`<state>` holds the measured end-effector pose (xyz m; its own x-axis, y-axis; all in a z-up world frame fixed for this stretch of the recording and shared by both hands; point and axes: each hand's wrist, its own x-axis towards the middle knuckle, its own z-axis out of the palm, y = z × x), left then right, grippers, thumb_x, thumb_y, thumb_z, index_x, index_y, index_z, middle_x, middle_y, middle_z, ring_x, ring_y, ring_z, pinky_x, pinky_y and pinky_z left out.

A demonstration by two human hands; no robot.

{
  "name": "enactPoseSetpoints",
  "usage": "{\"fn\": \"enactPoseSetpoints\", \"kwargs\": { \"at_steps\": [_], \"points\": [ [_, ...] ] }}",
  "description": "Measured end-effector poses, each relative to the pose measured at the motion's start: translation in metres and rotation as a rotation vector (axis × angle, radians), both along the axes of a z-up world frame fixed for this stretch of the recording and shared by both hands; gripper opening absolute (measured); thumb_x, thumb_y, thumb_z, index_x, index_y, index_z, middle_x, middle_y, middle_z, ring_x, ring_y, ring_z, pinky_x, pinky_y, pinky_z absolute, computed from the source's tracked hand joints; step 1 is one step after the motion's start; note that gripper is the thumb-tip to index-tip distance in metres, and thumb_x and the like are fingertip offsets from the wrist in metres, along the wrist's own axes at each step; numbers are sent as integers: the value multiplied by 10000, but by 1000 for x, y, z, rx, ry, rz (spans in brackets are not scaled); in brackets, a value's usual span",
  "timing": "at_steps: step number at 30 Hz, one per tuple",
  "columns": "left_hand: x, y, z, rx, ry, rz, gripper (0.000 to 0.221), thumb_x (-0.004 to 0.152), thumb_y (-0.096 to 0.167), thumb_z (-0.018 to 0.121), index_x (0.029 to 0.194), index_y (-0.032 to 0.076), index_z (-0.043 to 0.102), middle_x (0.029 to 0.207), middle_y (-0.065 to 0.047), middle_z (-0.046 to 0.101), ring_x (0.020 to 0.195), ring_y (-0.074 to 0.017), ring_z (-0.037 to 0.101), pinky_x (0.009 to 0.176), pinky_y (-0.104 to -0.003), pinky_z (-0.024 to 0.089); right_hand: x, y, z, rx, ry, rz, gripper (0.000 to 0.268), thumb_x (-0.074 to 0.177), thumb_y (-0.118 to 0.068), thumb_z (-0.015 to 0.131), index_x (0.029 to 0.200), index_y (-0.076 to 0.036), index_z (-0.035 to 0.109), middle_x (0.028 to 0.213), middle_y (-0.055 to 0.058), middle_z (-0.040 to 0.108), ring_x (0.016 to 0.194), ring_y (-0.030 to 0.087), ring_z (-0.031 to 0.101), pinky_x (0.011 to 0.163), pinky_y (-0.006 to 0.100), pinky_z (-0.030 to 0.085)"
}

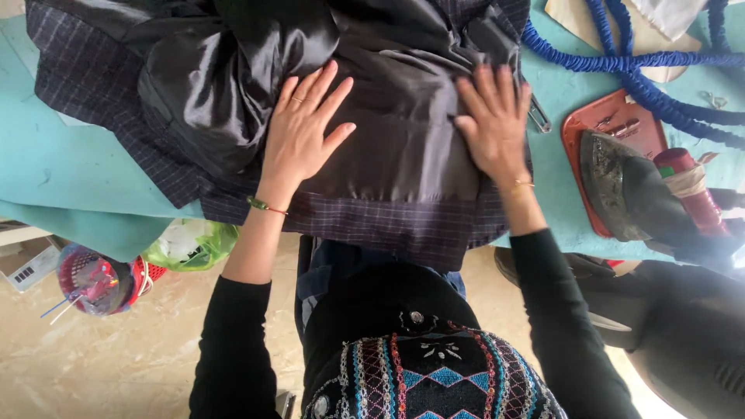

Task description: Pressing a dark-colored garment with a steam iron on an ironing board

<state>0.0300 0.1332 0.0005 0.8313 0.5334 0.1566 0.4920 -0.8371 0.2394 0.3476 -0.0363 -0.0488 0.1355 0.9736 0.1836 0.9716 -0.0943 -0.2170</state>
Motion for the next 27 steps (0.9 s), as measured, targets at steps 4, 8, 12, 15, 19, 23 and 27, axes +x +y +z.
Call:
{"fn": "enactPoseSetpoints", "kwargs": {
  "at_steps": [4, 8, 12, 15, 19, 23, 27],
  "points": [
    [7, -29, 7, -19, -10, 59, 604, 1115, 376, 554, 1623, 106, 368, 1683, -118, 310, 1522, -312, 377, 1256, -517, 242, 29, -67, 72, -101, 120, -254, 640, 1074, -209, 704, 1643, -158, 414, 1671, 295, 101, 1515, 545, 17, 1188, 751, 18],
    [37, -115, 26, 141, 31, 74, 738, 956, 515, 717, 1529, 107, 495, 1629, -178, 349, 1490, -401, 328, 1160, -676, 305, 97, -164, 99, 39, -312, -518, 496, 972, -317, 810, 1347, -53, 622, 1199, 269, 557, 1034, 506, 548, 822, 589, 402],
    [50, -166, -9, 76, 84, -57, 754, 954, 597, 643, 1582, 224, 455, 1695, -63, 277, 1570, -278, 214, 1259, -598, 216, 162, -211, 101, -210, 66, -479, 551, 967, -179, 794, 1479, -41, 645, 1253, 252, 673, 1115, 459, 608, 900, 522, 437],
    [37, -167, -1, 29, 48, -93, 770, 938, 554, 669, 1581, 201, 435, 1686, -49, 308, 1559, -282, 263, 1253, -598, 222, 169, -220, 111, -402, 241, -648, 488, 1045, -293, 648, 1492, -108, 580, 837, 200, 728, 870, 395, 713, 872, 489, 445],
    [11, -145, 2, 11, -4, -91, 737, 943, 539, 655, 1569, 202, 461, 1673, -28, 353, 1550, -255, 301, 1222, -644, 232, 180, -230, 96, -331, 221, -573, 404, 1106, -283, 749, 1431, -69, 638, 759, 153, 671, 737, 296, 669, 834, 436, 461],
    [-10, -107, 17, 138, 27, 48, 677, 999, 550, 637, 1545, 168, 518, 1650, -87, 389, 1529, -343, 314, 1171, -743, 220, 112, -204, 147, -238, 314, -677, 330, 1072, -218, 639, 1383, -119, 695, 720, 116, 561, 670, 214, 540, 696, 373, 474],
    [-19, -60, 31, 186, -10, 6, 587, 997, 398, 742, 1482, 104, 592, 1626, -131, 442, 1545, -336, 278, 1128, -799, 216, 72, -199, 153, -281, 197, -616, 85, 1173, -67, 548, 1194, -48, 628, 878, 141, 695, 641, 284, 602, 574, 410, 444]
  ]
}}
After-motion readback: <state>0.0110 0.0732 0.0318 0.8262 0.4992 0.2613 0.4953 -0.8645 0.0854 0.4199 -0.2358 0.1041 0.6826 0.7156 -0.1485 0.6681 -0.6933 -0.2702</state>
